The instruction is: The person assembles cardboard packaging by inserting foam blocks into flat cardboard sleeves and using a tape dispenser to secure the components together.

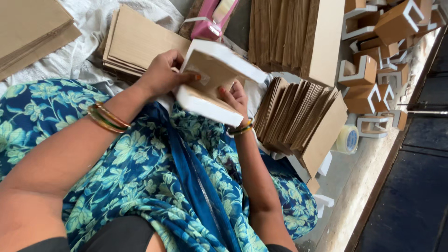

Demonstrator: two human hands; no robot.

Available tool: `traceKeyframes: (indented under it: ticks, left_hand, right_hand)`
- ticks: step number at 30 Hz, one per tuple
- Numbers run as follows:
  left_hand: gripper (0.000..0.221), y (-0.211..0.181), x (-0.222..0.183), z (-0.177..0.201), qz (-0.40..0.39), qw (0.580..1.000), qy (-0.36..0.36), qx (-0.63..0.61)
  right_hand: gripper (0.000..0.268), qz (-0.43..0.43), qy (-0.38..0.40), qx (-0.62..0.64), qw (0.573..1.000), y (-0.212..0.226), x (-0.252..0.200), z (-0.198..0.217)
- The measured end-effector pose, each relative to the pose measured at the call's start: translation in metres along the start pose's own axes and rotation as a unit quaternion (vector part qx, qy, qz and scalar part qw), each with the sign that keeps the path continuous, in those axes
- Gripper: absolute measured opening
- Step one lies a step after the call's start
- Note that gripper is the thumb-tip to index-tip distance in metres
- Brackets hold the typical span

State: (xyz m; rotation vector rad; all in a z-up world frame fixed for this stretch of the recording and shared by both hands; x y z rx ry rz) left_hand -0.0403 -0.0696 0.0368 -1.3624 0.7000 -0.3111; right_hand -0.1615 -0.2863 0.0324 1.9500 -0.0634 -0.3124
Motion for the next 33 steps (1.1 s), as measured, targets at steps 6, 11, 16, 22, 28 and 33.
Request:
traceKeyframes:
  ticks: [6, 11, 16, 22, 28, 33]
  left_hand:
    - [0.097, -0.023, -0.008, 0.01, -0.215, 0.965, -0.028, 0.146]
    - [0.09, -0.027, -0.009, 0.004, -0.166, 0.975, -0.006, 0.15]
    - [0.059, -0.03, 0.0, 0.008, -0.111, 0.989, -0.015, 0.101]
    - [0.043, -0.015, -0.007, 0.029, 0.166, 0.94, 0.188, 0.232]
    - [0.06, -0.002, 0.008, 0.046, 0.085, 0.971, 0.207, 0.078]
    - [0.052, 0.017, 0.025, 0.062, 0.056, 0.994, 0.082, 0.05]
  right_hand:
    - [0.053, 0.031, 0.001, -0.095, 0.995, -0.007, -0.011, -0.019]
    - [0.039, 0.011, -0.037, -0.145, 0.989, -0.024, -0.012, 0.017]
    - [0.039, 0.005, 0.015, -0.005, 1.0, -0.015, -0.01, -0.005]
    - [0.037, -0.05, 0.049, -0.008, 0.998, 0.03, -0.018, -0.043]
    - [0.032, -0.09, 0.027, -0.253, 0.963, 0.15, -0.012, 0.017]
    - [0.046, 0.227, -0.03, -0.092, 0.969, 0.376, -0.007, 0.067]
Point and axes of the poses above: each hand's wrist, its own x-axis towards the middle knuckle, its own z-axis out of the back of the hand, y = z × x, the point moved 6 cm from there along x, towards the middle knuckle, and after that the axes turned 8 degrees about x, right-handed, at the moved point
